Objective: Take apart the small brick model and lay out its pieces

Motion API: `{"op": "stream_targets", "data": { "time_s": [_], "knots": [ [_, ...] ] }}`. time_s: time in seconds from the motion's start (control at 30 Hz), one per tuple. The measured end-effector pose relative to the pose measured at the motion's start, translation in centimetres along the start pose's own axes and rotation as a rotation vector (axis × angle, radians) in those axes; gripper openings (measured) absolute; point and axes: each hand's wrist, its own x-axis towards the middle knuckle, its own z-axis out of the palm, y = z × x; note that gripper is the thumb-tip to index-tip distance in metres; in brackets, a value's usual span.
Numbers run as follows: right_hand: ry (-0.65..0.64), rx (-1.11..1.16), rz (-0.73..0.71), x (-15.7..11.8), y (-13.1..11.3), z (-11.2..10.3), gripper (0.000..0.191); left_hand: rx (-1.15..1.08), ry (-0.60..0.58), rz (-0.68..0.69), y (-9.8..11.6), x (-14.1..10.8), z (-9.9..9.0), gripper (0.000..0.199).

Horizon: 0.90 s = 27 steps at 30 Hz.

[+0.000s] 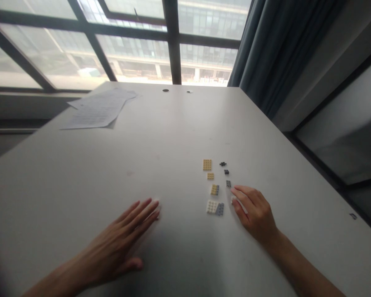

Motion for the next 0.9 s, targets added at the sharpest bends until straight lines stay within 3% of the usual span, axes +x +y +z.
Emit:
{"op": "stream_targets", "data": {
  "time_s": [0.13, 0.3, 0.5, 0.7, 0.8, 0.9],
  "knots": [
    [-0.019, 0.014, -0.027, 0.0, -0.2, 0.1, 0.029, -0.123, -0.109, -0.007, -0.6, -0.6, -0.2, 0.091],
    [-0.021, 0.016, -0.023, -0.4, -0.2, 0.0, 0.031, -0.176, -0.139, 0.021, 0.4, 0.4, 0.3, 0.096],
    [-0.010, 0.027, 0.000, -0.7, -0.3, 0.4, 0.030, -0.157, -0.137, 0.110, 2.2, 5.5, 1.7, 0.097],
    [0.013, 0.048, 0.030, -0.9, -0.3, 0.3, 0.029, -0.165, -0.103, 0.119, 1.9, 12.1, 2.7, 0.090],
    [0.021, 0.060, 0.036, -0.8, -0.4, 0.2, 0.027, -0.162, -0.072, 0.122, 1.6, 13.3, 2.6, 0.088],
    [0.023, 0.069, 0.052, -0.8, -0.5, 0.3, 0.025, -0.137, -0.024, 0.118, 1.2, 12.0, 1.9, 0.090]
  ]
}}
